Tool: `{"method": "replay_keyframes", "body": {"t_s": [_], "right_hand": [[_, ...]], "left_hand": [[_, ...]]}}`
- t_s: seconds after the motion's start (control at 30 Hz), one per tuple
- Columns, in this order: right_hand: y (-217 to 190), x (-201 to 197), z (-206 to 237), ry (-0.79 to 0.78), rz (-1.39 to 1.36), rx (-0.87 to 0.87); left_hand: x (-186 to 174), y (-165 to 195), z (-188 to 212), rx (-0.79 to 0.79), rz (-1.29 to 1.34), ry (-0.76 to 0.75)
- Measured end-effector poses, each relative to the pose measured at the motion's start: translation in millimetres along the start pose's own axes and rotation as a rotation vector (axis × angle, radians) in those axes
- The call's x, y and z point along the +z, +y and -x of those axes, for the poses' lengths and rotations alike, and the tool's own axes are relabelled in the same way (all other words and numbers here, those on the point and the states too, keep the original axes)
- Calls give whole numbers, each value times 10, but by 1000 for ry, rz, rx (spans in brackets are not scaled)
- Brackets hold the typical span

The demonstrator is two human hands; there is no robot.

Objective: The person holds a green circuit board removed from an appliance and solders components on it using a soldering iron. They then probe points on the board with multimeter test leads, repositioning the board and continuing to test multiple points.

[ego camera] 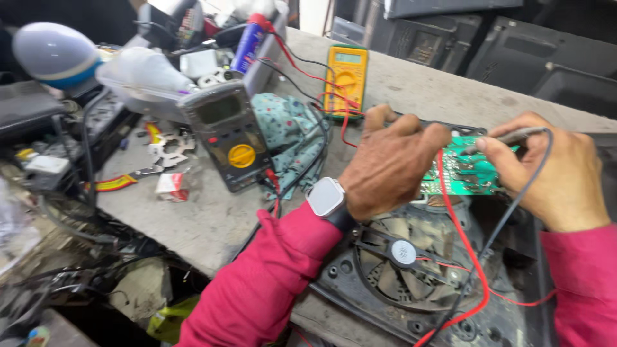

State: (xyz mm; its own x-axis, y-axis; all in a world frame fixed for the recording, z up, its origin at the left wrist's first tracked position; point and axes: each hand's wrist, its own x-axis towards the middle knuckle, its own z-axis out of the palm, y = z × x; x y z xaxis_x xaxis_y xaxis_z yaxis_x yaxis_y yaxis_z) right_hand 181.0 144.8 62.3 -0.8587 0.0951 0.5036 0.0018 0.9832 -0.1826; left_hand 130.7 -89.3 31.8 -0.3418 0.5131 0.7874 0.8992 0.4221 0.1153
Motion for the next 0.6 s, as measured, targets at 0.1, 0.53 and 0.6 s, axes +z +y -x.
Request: {"method": "replay_keyframes", "body": {"t_s": [0.1, 0.53, 0.6], "right_hand": [[159, 189, -34, 51, -204, -103], [613, 667, -101, -82, -797, -37], [586, 651, -101, -84, -812, -54]], "left_hand": [[-13, 20, -31, -1, -18, -11], [58, 14, -21, -29, -67, -9], [58, 15, -25, -29, -68, -2]]}}
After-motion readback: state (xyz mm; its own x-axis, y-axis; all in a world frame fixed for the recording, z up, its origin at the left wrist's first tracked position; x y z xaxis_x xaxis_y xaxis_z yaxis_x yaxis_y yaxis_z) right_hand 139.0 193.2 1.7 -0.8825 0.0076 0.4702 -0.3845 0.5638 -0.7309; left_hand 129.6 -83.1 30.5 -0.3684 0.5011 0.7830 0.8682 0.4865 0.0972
